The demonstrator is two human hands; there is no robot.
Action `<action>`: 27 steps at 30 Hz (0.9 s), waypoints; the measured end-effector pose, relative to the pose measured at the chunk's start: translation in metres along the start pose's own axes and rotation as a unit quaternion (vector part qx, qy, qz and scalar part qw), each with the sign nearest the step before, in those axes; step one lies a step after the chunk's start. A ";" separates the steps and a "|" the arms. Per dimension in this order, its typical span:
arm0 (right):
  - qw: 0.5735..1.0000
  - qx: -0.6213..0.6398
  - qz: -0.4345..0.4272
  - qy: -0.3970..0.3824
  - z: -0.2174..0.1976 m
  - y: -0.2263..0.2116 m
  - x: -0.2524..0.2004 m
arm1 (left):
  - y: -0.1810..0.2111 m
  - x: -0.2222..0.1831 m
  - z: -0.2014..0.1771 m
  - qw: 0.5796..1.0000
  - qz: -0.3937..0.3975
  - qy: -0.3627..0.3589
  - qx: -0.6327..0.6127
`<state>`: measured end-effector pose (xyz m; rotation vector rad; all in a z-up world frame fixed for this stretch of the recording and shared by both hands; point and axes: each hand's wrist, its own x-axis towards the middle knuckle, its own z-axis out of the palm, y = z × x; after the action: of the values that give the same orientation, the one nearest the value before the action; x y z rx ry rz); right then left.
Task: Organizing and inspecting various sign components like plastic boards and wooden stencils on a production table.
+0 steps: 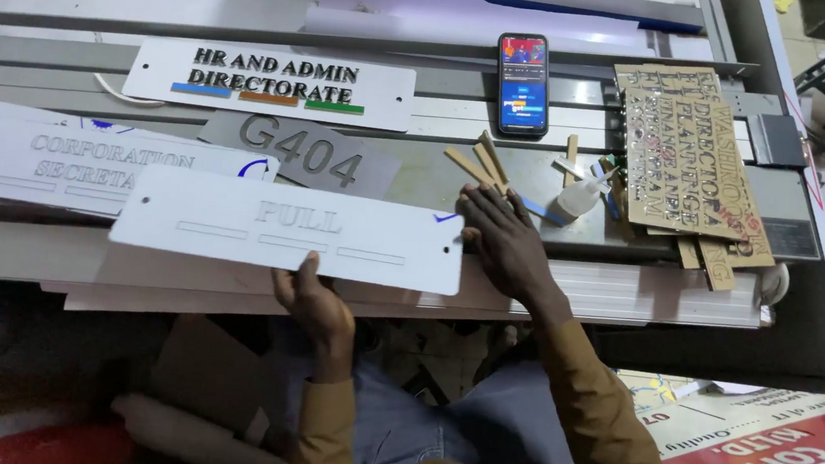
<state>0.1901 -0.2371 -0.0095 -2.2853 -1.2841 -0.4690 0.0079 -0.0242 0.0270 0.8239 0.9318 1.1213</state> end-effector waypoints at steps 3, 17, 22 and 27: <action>0.997 0.071 0.024 -0.006 -0.011 0.009 0.002 | 0.002 -0.017 0.017 1.000 -0.016 -0.021 0.005; 0.970 0.237 0.056 0.002 0.002 -0.070 0.065 | -0.008 0.015 0.003 0.999 0.013 0.040 0.006; 0.974 0.149 0.078 -0.153 0.014 -0.114 0.137 | 0.000 0.048 -0.017 0.996 0.021 0.090 0.014; 0.982 0.038 0.031 -0.183 0.039 -0.116 0.137 | 0.054 0.032 0.001 0.997 -0.001 0.079 0.027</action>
<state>0.1616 -0.0679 0.0546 -2.4121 -1.3642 0.0265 -0.0061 0.0196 0.0700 0.7859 1.0978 1.1755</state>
